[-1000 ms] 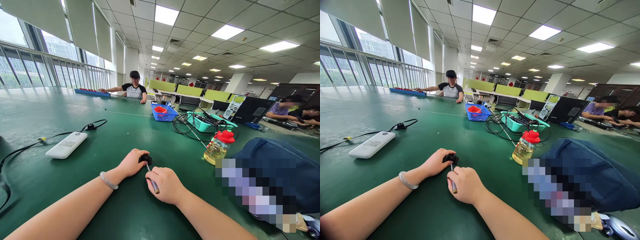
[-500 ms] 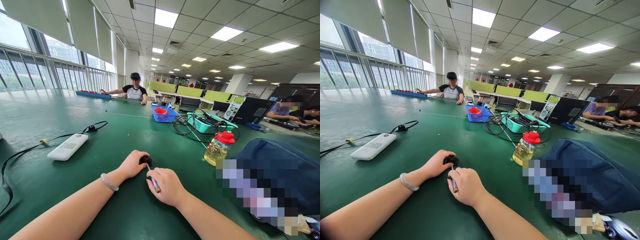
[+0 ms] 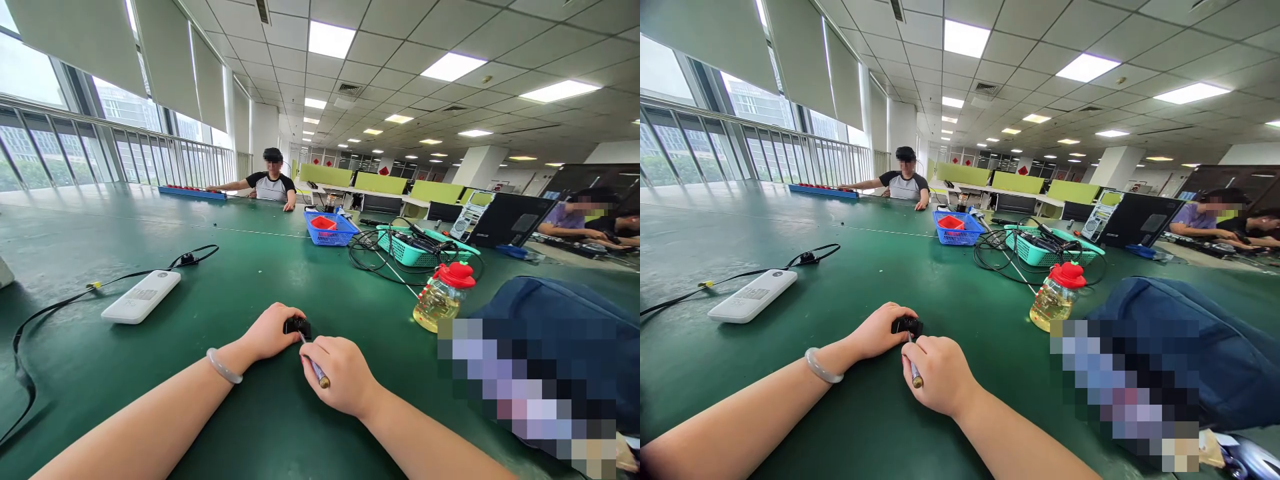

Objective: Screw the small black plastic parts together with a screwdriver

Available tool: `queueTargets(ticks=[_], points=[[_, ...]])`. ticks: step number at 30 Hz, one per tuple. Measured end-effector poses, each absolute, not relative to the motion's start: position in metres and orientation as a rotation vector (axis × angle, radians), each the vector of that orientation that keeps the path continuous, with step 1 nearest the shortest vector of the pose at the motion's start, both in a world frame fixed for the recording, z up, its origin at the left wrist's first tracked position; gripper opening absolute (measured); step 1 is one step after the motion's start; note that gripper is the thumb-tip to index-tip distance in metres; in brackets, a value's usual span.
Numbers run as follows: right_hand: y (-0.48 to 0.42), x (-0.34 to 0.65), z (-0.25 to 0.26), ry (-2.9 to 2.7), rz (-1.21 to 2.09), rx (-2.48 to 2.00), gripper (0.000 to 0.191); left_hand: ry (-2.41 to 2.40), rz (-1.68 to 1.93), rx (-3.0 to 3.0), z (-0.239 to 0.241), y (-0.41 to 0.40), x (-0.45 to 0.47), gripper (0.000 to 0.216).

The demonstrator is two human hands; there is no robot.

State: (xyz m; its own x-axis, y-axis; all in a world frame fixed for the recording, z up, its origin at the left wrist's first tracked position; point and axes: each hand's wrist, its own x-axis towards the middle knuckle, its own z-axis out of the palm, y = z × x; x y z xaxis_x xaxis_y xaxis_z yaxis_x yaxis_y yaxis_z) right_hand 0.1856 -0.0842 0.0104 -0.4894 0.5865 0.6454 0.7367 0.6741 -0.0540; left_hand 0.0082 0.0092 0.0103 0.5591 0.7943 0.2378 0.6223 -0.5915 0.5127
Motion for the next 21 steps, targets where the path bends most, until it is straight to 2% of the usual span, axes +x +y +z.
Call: queueTargets(ticks=[6,21], points=[[-0.0829,0.1868,0.0106,-2.297,-0.286,-1.035,0.014,1.202,0.648,2.395,0.0057,0.0122,0.0077,0.043],[-0.0839,0.1864,0.0114,-2.284,-0.335,-0.981,0.018,1.196,0.629,2.428,0.0087,0.0107,0.0083,0.037]])
